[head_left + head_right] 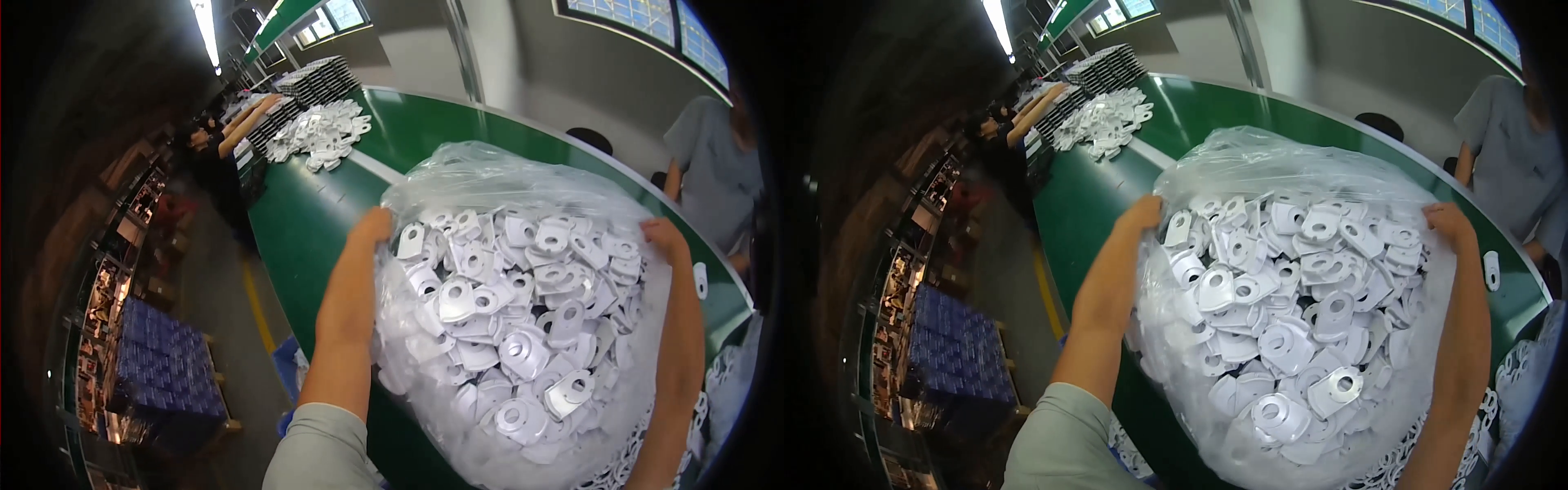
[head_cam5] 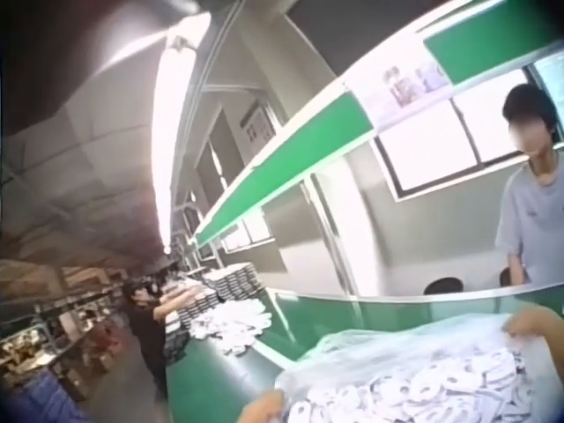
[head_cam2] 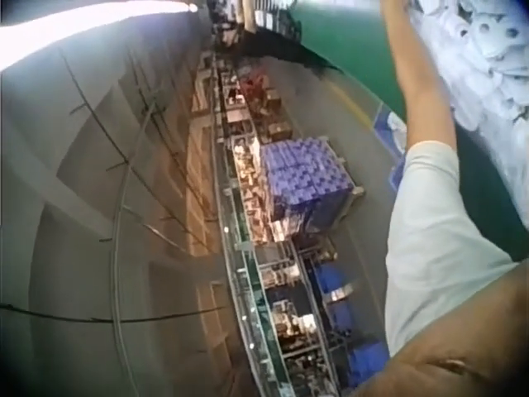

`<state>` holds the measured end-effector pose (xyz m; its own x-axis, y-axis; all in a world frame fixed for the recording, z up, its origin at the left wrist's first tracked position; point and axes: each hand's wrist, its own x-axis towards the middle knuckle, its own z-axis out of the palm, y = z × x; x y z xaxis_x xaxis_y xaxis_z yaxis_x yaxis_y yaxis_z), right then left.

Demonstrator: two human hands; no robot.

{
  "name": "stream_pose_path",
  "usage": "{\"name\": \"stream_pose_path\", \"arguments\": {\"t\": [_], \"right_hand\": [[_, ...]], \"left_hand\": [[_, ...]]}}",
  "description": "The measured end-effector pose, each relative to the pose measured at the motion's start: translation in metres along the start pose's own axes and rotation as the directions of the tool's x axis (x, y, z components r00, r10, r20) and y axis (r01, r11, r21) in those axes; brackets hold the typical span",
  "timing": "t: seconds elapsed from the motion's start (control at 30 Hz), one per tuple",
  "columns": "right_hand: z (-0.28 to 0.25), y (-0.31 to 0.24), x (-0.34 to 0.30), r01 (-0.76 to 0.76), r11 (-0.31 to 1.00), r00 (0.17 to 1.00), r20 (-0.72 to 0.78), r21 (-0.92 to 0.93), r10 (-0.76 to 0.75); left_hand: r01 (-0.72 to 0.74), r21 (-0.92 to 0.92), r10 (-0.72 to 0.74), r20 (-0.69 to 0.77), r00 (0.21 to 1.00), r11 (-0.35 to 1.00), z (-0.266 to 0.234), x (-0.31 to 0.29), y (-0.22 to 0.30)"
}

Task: Assembling small white circular parts into rectangular plastic housings on a factory assembly line.

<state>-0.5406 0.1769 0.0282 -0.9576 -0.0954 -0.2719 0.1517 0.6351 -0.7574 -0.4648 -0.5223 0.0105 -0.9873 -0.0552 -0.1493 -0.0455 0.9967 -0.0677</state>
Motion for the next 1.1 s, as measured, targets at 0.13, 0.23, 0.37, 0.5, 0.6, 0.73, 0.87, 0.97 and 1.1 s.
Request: {"name": "stream_pose_path", "arguments": {"t": [0.13,0.23,0.37,0.5,0.6,0.73,0.87,0.97,1.1], "right_hand": [[-0.029,0.022,-0.048,0.25,0.968,0.964,-0.083,-0.024,-0.251],[-0.028,-0.079,-0.114,0.142,0.99,0.985,-0.102,-0.009,-0.142],[-0.033,-0.091,-0.204,0.297,0.798,0.829,-0.273,-0.525,-0.488],[0.072,-0.118,-0.338,0.593,0.557,0.724,0.082,-0.582,-0.685],[0.119,-0.1,-0.398,0.628,0.493,0.769,0.382,-0.602,-0.513],[0.155,-0.06,-0.433,0.575,0.558,0.785,0.212,-0.598,-0.581],[0.174,-0.048,-0.478,0.511,0.731,0.796,-0.072,-0.452,-0.601],[0.185,-0.049,-0.528,0.536,0.776,0.715,-0.31,-0.334,-0.627],[0.174,-0.017,-0.582,0.454,0.865,0.696,-0.521,-0.213,-0.494]], "left_hand": [[-0.236,-0.08,0.21,-0.248,0.946,0.969,-0.005,-0.013,0.034],[-0.331,-0.152,0.253,-0.381,0.889,0.931,-0.078,-0.087,-0.029],[-0.568,-0.203,0.301,-0.682,0.666,0.797,-0.118,-0.206,0.103],[-0.824,-0.073,0.754,-0.363,0.547,0.562,-0.105,-0.321,0.197],[-0.814,-0.019,0.806,-0.129,0.577,0.58,-0.065,-0.363,0.177],[-0.741,-0.076,0.744,0.006,0.668,0.667,-0.01,-0.412,0.131],[-0.719,-0.27,0.736,-0.05,0.675,0.641,-0.02,-0.454,0.146],[-0.746,-0.305,0.67,-0.329,0.666,0.592,-0.048,-0.451,0.179],[-0.89,-0.049,0.674,-0.634,0.379,0.454,-0.056,-0.359,0.265]]}}
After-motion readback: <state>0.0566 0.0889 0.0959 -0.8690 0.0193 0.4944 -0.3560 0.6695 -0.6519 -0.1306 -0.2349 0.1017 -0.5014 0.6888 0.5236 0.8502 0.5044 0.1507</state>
